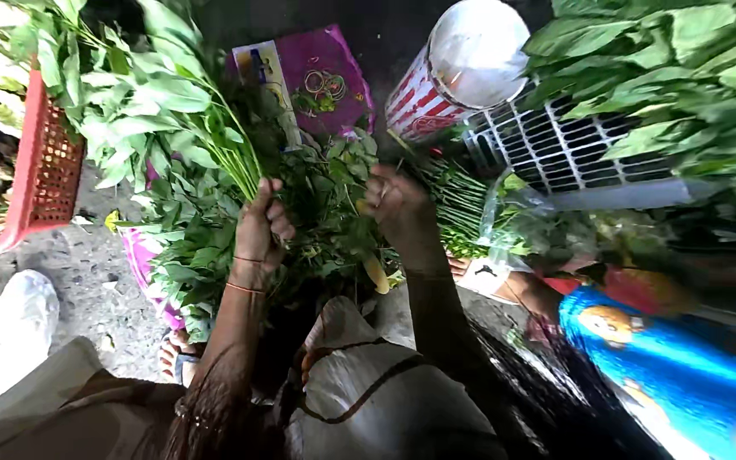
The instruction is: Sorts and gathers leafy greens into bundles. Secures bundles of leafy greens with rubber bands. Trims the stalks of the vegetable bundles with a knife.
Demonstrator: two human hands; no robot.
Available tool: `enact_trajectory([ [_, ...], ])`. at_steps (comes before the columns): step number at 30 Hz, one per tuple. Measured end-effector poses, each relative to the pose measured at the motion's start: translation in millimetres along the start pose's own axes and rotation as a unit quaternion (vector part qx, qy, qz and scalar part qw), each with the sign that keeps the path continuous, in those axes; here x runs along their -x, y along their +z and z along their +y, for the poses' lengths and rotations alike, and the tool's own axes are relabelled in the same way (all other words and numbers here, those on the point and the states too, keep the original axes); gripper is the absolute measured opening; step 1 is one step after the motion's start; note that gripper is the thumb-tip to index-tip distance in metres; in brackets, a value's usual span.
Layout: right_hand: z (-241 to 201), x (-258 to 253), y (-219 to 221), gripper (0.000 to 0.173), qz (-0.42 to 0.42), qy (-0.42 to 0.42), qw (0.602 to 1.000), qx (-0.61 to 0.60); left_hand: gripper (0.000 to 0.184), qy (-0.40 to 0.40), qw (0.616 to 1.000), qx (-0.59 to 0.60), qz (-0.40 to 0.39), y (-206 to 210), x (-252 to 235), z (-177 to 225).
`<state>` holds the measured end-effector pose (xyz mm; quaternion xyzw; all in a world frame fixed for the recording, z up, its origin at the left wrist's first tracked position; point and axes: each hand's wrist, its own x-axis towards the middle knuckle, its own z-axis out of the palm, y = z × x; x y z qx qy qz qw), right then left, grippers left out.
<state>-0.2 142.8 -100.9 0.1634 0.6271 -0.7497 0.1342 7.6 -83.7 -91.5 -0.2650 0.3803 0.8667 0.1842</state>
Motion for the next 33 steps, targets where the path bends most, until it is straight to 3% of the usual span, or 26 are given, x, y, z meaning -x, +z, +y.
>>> enact_trajectory([
  [2,-11,-5,5,0.041,0.001,-0.067,0.997,0.034,0.031,-0.033,0.999,0.023,0.011,12,0,-11],
  [4,-19,-3,19,0.048,0.003,-0.151,0.977,0.154,0.030,-0.069,0.997,0.024,0.032,21,0,-21],
  [8,9,3,51,0.044,-0.020,-0.334,0.861,0.382,0.034,-0.134,0.990,-0.012,0.042,23,1,-28],
  [10,37,5,58,0.032,-0.055,-0.379,0.841,0.382,0.028,-0.145,0.989,-0.022,0.035,17,0,-24],
  [12,57,9,56,0.028,-0.080,-0.403,0.847,0.338,0.029,-0.143,0.990,-0.007,0.002,9,-1,-18],
  [16,61,26,45,0.027,-0.086,-0.326,0.915,0.221,0.022,-0.125,0.992,0.003,0.004,7,-4,-17],
  [19,64,41,44,0.032,0.053,-0.219,0.969,0.100,0.027,-0.113,0.994,0.006,-0.012,3,-7,-19],
  [21,62,43,49,0.040,0.146,-0.163,0.975,0.036,0.028,-0.100,0.994,0.039,-0.016,4,-9,-23],
  [23,59,42,57,0.049,0.182,-0.142,0.973,0.028,0.028,-0.080,0.994,0.074,-0.017,9,-9,-30],
  [29,46,26,80,0.047,0.182,-0.096,0.978,-0.017,0.017,0.019,0.997,0.068,-0.009,36,5,-79],
  [33,44,31,77,0.052,0.132,-0.089,0.987,-0.022,0.018,-0.010,0.997,0.023,-0.071,21,3,-56],
])
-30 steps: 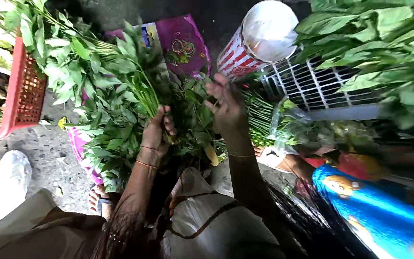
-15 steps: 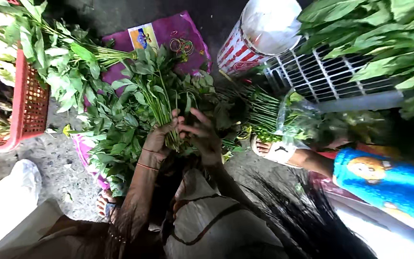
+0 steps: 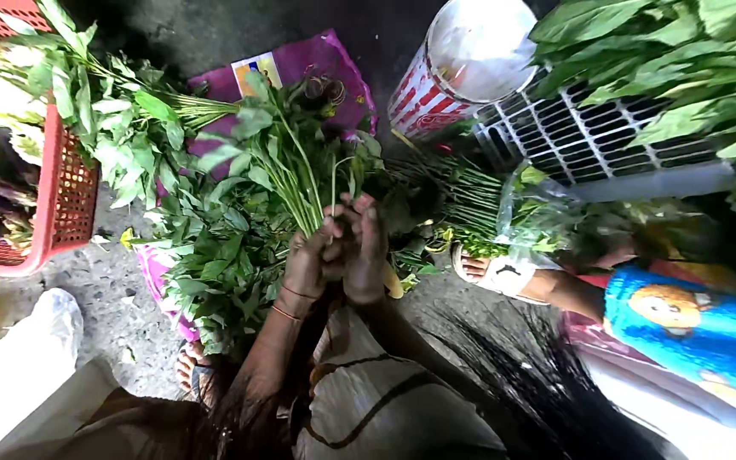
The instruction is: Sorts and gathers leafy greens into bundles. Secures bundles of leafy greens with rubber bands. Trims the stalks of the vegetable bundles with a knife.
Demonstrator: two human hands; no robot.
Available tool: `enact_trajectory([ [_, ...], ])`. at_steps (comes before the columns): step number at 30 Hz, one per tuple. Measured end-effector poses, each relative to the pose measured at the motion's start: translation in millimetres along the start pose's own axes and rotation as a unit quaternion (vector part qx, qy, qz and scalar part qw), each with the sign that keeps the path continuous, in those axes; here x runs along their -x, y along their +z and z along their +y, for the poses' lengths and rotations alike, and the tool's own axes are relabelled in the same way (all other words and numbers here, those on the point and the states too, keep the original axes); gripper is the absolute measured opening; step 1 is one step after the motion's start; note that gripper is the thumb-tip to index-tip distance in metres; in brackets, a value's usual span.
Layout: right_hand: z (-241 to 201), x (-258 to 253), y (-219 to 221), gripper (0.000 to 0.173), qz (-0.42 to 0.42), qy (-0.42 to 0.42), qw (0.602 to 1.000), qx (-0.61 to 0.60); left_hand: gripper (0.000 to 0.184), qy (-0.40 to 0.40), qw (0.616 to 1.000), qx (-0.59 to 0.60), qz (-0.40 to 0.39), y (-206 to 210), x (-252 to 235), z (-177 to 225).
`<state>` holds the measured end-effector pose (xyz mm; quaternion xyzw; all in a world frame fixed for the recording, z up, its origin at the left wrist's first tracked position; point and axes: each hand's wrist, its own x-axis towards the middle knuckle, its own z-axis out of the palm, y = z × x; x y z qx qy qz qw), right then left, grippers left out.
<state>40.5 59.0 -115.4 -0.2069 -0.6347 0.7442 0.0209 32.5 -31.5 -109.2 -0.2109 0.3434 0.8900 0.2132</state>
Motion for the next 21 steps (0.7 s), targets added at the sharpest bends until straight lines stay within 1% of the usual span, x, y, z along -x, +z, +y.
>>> enact_trajectory([
  [3,-5,-9,-11,0.034,-0.018,-0.016,1.000,0.018,0.026,-0.035,0.997,0.031,-0.059,-18,-4,30],
  [6,-12,-20,-17,0.030,-0.031,-0.012,0.999,0.037,0.021,-0.055,0.988,0.119,-0.079,-27,-5,47],
  [8,-14,-24,-18,0.028,-0.034,-0.036,0.998,0.043,0.019,-0.080,0.968,0.216,-0.103,-32,-5,50],
  [10,-14,-29,-18,0.027,-0.037,-0.066,0.996,0.050,0.017,-0.108,0.935,0.302,-0.152,-39,-6,48],
  [12,-18,-32,-17,0.027,-0.041,-0.084,0.993,0.071,0.017,-0.135,0.909,0.351,-0.177,-44,-6,46],
  [15,-25,-33,-19,0.037,-0.039,-0.100,0.987,0.116,0.016,-0.166,0.895,0.372,-0.181,-48,-6,43],
  [17,-26,-35,-21,0.043,-0.024,-0.118,0.986,0.119,0.016,-0.177,0.890,0.377,-0.188,-47,-5,40],
  [19,-29,-35,-24,0.043,-0.001,-0.140,0.984,0.111,0.015,-0.183,0.885,0.379,-0.198,-47,-5,39],
  [21,-31,-41,-29,0.039,0.018,-0.195,0.975,0.103,0.014,-0.188,0.883,0.383,-0.195,-46,-5,39],
])
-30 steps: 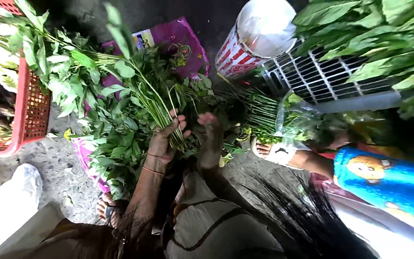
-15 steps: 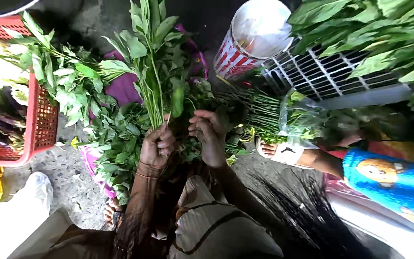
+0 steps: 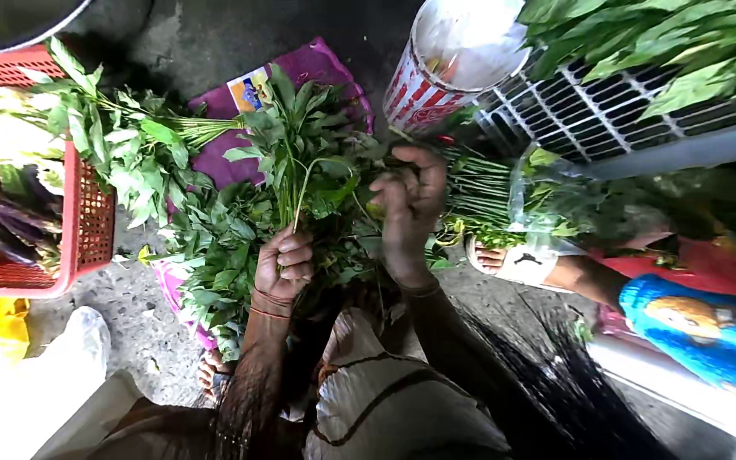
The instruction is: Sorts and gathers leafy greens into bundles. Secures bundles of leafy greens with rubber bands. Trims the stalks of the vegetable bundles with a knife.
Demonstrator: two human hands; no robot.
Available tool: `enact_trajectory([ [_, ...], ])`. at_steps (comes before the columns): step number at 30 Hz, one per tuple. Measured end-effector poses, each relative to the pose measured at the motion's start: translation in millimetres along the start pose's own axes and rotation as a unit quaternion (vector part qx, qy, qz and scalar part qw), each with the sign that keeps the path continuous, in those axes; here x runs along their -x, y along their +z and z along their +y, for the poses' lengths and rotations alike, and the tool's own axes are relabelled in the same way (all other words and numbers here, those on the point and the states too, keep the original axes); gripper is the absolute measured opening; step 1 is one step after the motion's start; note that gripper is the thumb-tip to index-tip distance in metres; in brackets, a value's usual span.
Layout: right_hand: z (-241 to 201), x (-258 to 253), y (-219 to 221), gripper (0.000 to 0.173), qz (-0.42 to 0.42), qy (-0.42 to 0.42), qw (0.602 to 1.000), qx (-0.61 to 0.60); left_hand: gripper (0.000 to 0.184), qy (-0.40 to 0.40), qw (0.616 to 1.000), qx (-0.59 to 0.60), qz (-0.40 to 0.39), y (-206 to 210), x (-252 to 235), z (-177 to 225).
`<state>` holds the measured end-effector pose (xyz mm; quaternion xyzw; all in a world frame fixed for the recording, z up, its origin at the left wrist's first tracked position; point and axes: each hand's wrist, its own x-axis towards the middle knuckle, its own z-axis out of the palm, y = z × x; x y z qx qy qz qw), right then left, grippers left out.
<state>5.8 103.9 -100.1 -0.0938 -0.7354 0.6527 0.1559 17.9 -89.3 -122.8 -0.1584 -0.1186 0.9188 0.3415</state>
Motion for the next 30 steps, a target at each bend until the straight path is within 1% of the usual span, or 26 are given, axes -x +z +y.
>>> enact_trajectory([
  [3,-3,-9,-10,0.031,0.020,-0.065,0.997,0.032,0.014,0.006,1.000,-0.011,0.009,0,0,0],
  [4,-5,-10,-12,0.028,0.014,-0.077,0.996,0.052,0.014,0.006,1.000,-0.016,0.011,0,0,0],
  [6,-11,-10,-13,0.023,-0.024,-0.102,0.989,0.102,0.014,0.003,0.999,-0.033,0.015,-1,1,-1],
  [7,-15,-11,-11,0.023,-0.052,-0.114,0.984,0.123,0.014,0.002,0.999,-0.045,0.019,-1,0,-2],
  [9,-24,-14,-2,0.031,-0.107,-0.124,0.973,0.163,0.014,-0.002,0.996,-0.077,0.036,1,0,-4],
  [11,-28,-16,8,0.039,-0.136,-0.123,0.957,0.225,0.015,0.005,0.990,-0.127,0.056,5,-1,-8],
  [12,-28,-17,11,0.035,-0.142,-0.134,0.947,0.256,0.014,0.013,0.986,-0.154,0.064,7,-2,-9],
  [13,-28,-18,13,0.027,-0.149,-0.145,0.939,0.275,0.013,0.023,0.980,-0.183,0.072,8,-3,-10],
  [15,-28,-21,12,0.018,-0.167,-0.161,0.931,0.282,0.022,0.046,0.964,-0.243,0.095,10,-3,-13],
  [17,-27,-22,7,0.018,-0.190,-0.176,0.928,0.268,0.026,0.061,0.948,-0.289,0.119,11,-4,-15],
  [18,-25,-21,5,0.019,-0.196,-0.180,0.928,0.261,0.025,0.065,0.941,-0.306,0.127,12,-4,-15],
  [22,-12,-14,-2,0.021,-0.162,-0.221,0.928,0.252,0.021,0.065,0.915,-0.365,0.161,16,-6,-19],
  [25,-3,-11,-6,0.022,-0.124,-0.242,0.918,0.290,0.020,0.054,0.906,-0.389,0.157,20,-8,-21],
  [28,4,-9,-3,0.021,-0.075,-0.232,0.907,0.344,0.020,0.054,0.887,-0.419,0.185,30,-14,-27],
  [30,11,-19,-3,0.021,-0.030,-0.202,0.898,0.389,0.018,0.051,0.875,-0.442,0.194,34,-16,-29],
])
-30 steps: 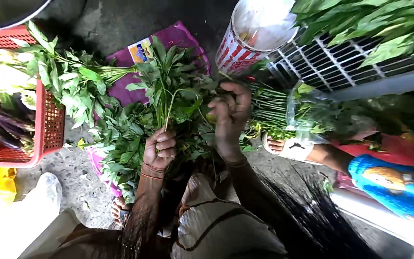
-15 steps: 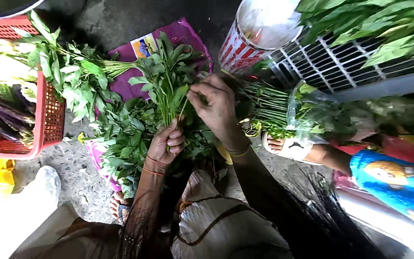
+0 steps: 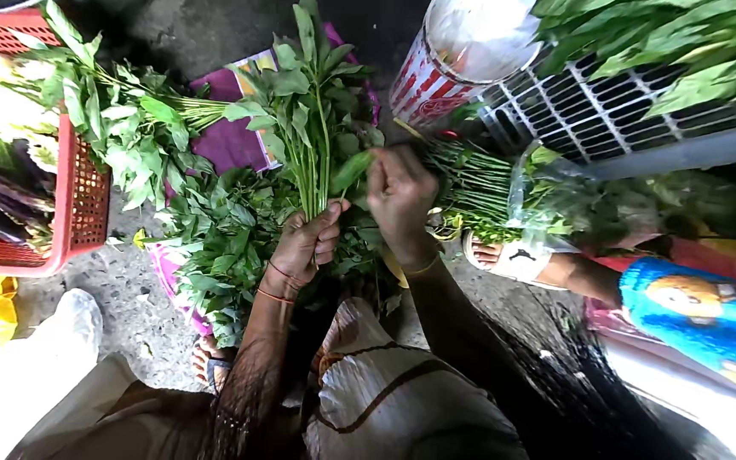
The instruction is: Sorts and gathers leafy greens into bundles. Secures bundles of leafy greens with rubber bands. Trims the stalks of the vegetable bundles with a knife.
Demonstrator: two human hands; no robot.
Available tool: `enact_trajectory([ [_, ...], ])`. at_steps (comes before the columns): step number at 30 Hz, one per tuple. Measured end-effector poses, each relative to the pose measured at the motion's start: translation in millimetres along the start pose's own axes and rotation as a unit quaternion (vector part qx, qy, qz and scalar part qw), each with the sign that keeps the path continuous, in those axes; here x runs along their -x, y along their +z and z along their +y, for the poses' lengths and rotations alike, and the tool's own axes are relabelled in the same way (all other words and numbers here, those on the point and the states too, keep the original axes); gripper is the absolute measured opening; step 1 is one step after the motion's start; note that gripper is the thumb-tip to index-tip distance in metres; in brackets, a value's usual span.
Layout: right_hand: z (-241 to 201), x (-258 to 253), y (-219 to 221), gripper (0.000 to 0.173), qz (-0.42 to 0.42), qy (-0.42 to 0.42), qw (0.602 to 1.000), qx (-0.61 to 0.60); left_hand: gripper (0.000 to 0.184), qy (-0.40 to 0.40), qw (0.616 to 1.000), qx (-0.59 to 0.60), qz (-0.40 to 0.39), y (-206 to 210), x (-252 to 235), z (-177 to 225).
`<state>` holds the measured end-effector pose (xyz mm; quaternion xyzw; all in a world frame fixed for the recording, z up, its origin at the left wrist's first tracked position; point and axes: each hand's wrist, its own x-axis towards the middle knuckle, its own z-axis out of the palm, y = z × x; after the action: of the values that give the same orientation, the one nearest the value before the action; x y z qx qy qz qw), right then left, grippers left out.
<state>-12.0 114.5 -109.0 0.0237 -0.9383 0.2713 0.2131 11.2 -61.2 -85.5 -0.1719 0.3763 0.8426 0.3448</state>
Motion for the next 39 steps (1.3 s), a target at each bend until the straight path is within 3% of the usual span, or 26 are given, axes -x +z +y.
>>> enact_trajectory([
  [3,49,-23,3,0.029,0.015,0.098,0.994,0.053,0.018,0.007,1.000,0.005,-0.015,-5,6,-1],
  [6,67,-31,-23,0.034,-0.139,0.128,0.975,0.114,0.024,0.002,0.997,0.065,-0.044,-12,9,3],
  [8,61,-20,-40,0.053,-0.257,0.164,0.944,0.125,0.028,-0.008,0.989,0.117,-0.090,-18,10,7],
  [10,51,-5,-47,0.060,-0.326,0.200,0.921,0.071,0.027,-0.013,0.977,0.168,-0.134,-24,11,11],
  [13,19,8,-43,0.038,-0.406,0.188,0.879,-0.164,0.021,-0.017,0.970,0.182,-0.160,-27,12,15],
  [16,-25,19,-28,0.020,-0.327,0.196,0.838,-0.390,0.022,-0.021,0.957,0.211,-0.198,-29,11,13],
  [19,-46,18,-14,0.015,-0.198,0.250,0.801,-0.507,0.015,-0.033,0.948,0.224,-0.223,-29,13,9],
  [22,-59,5,-12,0.024,-0.154,0.323,0.775,-0.520,0.012,-0.026,0.965,0.134,-0.222,-27,16,8],
  [26,-55,-2,-15,0.022,-0.162,0.335,0.740,-0.560,0.007,0.016,0.987,0.009,-0.160,-18,17,10],
  [28,-48,1,-17,0.027,-0.171,0.333,0.761,-0.530,0.014,0.037,0.991,-0.034,-0.126,-14,17,10],
  [31,-38,2,-20,0.032,-0.167,0.328,0.816,-0.446,0.005,0.047,0.995,-0.049,-0.072,-9,16,13],
  [32,-36,3,-22,0.030,-0.160,0.325,0.824,-0.435,0.013,0.047,0.996,-0.054,-0.051,-8,16,14],
  [35,-36,1,-29,0.028,-0.157,0.356,0.811,-0.437,0.020,0.061,0.996,-0.056,-0.010,-9,15,17],
  [37,-31,0,-36,0.029,-0.206,0.342,0.829,-0.390,0.017,0.072,0.996,-0.045,-0.006,-11,16,17],
  [39,-18,-2,-48,0.031,-0.312,0.266,0.880,-0.240,0.011,0.082,0.996,-0.034,-0.012,-13,17,17],
])
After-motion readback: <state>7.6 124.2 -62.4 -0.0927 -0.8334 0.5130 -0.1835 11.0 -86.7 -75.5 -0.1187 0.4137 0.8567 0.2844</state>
